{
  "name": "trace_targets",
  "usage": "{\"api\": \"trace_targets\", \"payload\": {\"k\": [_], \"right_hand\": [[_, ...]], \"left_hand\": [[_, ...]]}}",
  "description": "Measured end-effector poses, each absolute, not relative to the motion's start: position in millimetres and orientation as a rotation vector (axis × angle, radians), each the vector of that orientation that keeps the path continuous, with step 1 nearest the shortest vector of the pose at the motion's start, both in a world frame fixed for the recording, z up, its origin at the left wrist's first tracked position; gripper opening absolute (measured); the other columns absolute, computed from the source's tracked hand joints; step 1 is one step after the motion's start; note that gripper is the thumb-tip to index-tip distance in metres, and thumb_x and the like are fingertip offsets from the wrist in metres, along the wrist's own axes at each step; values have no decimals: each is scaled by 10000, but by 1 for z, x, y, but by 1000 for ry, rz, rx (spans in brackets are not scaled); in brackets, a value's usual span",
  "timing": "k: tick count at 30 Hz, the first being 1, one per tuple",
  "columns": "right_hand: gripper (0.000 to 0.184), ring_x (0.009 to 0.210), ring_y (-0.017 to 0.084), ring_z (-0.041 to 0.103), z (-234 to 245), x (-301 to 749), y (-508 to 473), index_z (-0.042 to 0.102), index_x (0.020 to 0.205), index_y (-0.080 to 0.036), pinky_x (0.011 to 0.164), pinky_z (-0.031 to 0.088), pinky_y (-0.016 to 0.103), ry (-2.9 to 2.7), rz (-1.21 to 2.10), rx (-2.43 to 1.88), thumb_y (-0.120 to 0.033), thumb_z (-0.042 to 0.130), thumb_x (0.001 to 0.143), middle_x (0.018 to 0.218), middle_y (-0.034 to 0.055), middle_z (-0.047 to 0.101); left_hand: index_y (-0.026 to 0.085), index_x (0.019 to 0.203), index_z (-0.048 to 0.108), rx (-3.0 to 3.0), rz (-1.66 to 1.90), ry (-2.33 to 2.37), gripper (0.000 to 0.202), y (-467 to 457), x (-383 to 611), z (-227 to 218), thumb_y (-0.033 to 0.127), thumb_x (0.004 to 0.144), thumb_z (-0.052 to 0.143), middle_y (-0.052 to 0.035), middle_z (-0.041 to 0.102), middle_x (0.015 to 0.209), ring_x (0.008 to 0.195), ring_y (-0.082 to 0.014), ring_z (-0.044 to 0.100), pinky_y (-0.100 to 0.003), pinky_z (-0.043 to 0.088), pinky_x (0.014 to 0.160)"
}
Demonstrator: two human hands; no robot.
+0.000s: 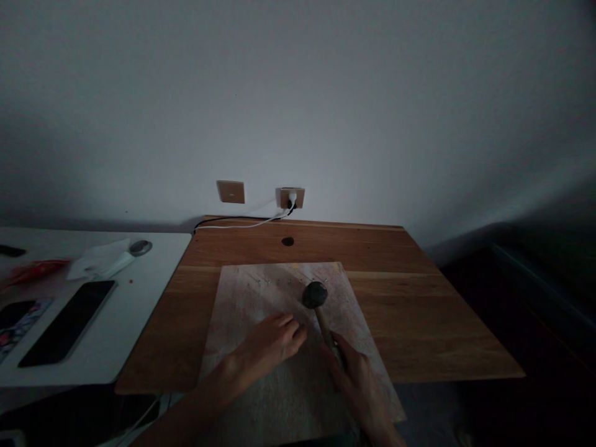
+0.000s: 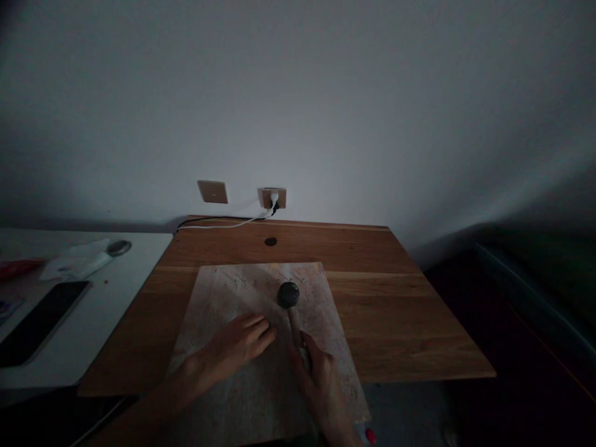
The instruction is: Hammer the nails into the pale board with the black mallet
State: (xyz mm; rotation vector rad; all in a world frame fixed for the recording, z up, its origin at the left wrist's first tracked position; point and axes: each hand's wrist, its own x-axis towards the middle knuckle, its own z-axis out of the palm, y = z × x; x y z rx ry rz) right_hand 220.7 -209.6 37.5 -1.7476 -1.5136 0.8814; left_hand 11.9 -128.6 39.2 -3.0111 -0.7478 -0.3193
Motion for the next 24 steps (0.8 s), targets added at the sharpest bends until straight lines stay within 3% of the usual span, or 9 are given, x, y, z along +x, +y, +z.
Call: {"api": "trace_targets", "payload": {"k": [2, 5, 9, 14, 18, 24], "right_hand": [[580, 486, 199, 608, 38, 220, -209, 726, 1127, -121, 487, 473, 277, -1515, 910, -1753, -618, 479, 958, 631, 28, 679], [593, 527, 223, 643, 36, 220, -209, 724, 1144, -130, 510, 482, 285, -1523, 914, -1777, -632, 468, 960, 623, 30, 681], [592, 619, 250, 707, 30, 221, -210, 707, 1156, -141, 562, 507, 296, -1516, 926, -1803, -638, 453, 961, 706, 61, 739], [583, 723, 255, 732, 31, 222, -209, 702, 1159, -142, 635, 528, 294, -1500, 985, -1791, -633, 456, 961, 775, 73, 751], [605, 580, 225, 650, 35, 222, -208, 709, 1166, -132, 523, 468, 287, -1494, 988, -1817, -640, 469, 940, 682, 41, 695], [563, 533, 173, 573, 46, 204, -203, 731, 1138, -126, 503, 420, 257, -1476, 1064, -1737, -596, 465, 975, 623, -4, 617]], "left_hand": [[184, 1036, 674, -3069, -462, -852, 207, -123, 2, 37, 31, 932, 581, -42, 715, 932, 887, -207, 698, -311, 573, 783], [212, 1080, 689, -3060, -965, -1269, 251, -107, -26, 26, 52, 941, 553, -28, 724, 969, 888, -171, 710, -281, 580, 782], [218, 978, 718, -2631, -1525, -1842, 157, -76, -67, 3, 181, 939, 571, -29, 764, 931, 839, -181, 725, -324, 592, 790], [219, 893, 729, -2513, -1577, -2033, 94, -51, -83, -11, 230, 875, 637, -30, 780, 888, 824, -199, 731, -343, 587, 809], [221, 879, 721, -2566, -1522, -2014, 80, -48, -81, -12, 215, 873, 641, -29, 768, 874, 840, -209, 732, -357, 590, 830], [226, 877, 720, -2594, -1448, -1933, 87, -53, -79, -10, 196, 870, 640, -38, 743, 907, 890, -213, 709, -363, 576, 858]]}}
